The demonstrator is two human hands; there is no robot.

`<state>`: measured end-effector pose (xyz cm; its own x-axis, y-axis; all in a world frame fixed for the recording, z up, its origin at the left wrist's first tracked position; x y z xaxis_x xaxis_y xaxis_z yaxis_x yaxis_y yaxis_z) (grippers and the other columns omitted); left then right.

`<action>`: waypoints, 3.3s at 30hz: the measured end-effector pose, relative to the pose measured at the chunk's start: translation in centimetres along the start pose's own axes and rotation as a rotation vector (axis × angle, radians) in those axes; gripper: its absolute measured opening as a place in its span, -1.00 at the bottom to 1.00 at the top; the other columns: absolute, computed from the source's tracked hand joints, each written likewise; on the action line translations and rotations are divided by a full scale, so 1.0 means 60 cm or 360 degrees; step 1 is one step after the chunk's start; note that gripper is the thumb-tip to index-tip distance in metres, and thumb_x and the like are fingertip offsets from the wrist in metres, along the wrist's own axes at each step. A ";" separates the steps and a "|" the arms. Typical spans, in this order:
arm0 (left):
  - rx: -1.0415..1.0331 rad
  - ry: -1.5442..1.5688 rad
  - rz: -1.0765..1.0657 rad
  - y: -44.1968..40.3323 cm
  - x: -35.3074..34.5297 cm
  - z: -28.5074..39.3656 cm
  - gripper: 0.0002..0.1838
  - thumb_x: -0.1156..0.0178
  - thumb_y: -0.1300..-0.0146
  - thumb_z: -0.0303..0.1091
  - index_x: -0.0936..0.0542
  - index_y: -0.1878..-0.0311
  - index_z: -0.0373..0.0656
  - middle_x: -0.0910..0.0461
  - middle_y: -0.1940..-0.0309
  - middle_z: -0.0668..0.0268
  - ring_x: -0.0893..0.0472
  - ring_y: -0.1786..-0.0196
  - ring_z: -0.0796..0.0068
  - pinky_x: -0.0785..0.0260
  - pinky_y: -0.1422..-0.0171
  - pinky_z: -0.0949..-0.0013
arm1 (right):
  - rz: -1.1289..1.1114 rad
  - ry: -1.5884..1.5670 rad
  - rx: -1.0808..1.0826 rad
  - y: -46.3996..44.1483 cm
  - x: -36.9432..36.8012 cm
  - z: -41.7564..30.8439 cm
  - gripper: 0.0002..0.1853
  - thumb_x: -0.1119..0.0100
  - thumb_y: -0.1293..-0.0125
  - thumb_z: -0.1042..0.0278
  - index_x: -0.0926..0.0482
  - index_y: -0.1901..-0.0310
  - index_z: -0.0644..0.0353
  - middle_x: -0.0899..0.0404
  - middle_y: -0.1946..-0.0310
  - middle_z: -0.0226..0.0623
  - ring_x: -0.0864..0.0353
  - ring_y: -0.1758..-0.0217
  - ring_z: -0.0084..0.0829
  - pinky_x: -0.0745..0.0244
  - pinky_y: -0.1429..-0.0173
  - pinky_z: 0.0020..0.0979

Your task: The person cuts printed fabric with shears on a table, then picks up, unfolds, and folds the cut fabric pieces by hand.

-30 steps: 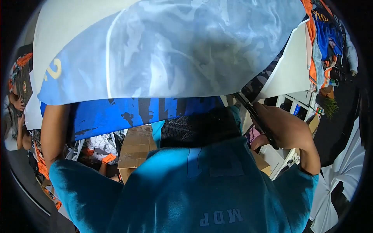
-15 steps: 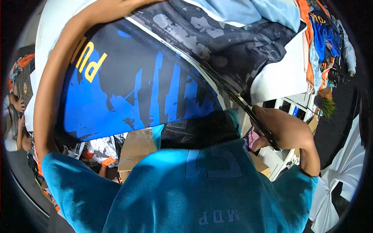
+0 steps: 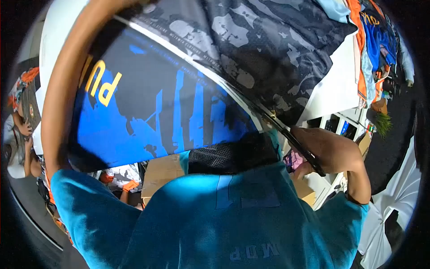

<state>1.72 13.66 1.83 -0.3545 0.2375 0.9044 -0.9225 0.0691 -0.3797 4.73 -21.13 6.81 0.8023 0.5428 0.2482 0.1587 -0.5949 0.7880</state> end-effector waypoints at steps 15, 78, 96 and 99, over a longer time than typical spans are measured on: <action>0.0151 0.1237 -0.0665 0.155 -0.001 0.069 -0.26 -0.44 0.02 -0.10 -0.43 -0.22 -0.21 -0.47 -0.16 0.17 -0.49 -0.15 0.31 -0.20 -0.36 0.33 | -0.0058 -0.0076 0.0096 -0.013 -0.021 0.004 -0.20 -0.29 0.07 -0.28 -0.31 0.11 0.36 -0.53 0.45 0.03 -0.45 0.49 -0.03 -0.32 0.28 -0.17; 0.0351 0.0509 -0.0098 0.091 0.049 0.016 -0.14 -0.04 -0.25 0.22 -0.18 -0.26 -0.44 -0.27 -0.24 -0.17 -0.41 -0.18 -0.02 -0.47 -0.06 0.18 | 0.0033 -0.0202 -0.0265 -0.008 -0.023 -0.019 -0.26 -0.35 0.07 -0.12 -0.34 0.08 0.39 -0.52 0.48 0.01 -0.32 0.56 -0.06 -0.21 0.34 -0.17; 0.0492 0.2185 -0.0840 0.213 -0.133 -0.166 -0.46 0.14 -0.40 0.00 -0.20 -0.37 0.01 -0.15 -0.40 0.26 -0.18 -0.41 0.23 -0.11 -0.42 0.25 | 0.0003 -0.0265 -0.0088 0.018 -0.042 0.032 -0.36 -0.41 0.10 -0.10 -0.40 0.25 0.33 -0.50 0.54 -0.18 -0.38 0.56 -0.23 -0.24 0.36 -0.27; 0.0516 0.2500 -0.0646 0.209 -0.105 -0.187 -0.50 0.15 -0.42 0.00 -0.33 -0.34 0.00 -0.24 -0.37 0.29 -0.21 -0.41 0.29 -0.10 -0.44 0.37 | -0.0097 -0.0464 0.0146 0.030 -0.023 0.048 -0.38 -0.47 0.18 -0.09 -0.43 0.29 0.28 -0.50 0.54 -0.25 -0.40 0.54 -0.30 -0.27 0.35 -0.31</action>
<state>-5.91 23.93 -10.84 0.2065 0.9543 -0.2161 -0.9734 0.2227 0.0532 5.60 -24.65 6.26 0.9188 0.3943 0.0198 0.2521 -0.6247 0.7391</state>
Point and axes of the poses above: each hand's wrist, its own y-axis away from the middle knuckle, its own x-axis out of the back of the hand, z = x × y, the point moved 3 cm from there along -y, towards the middle knuckle
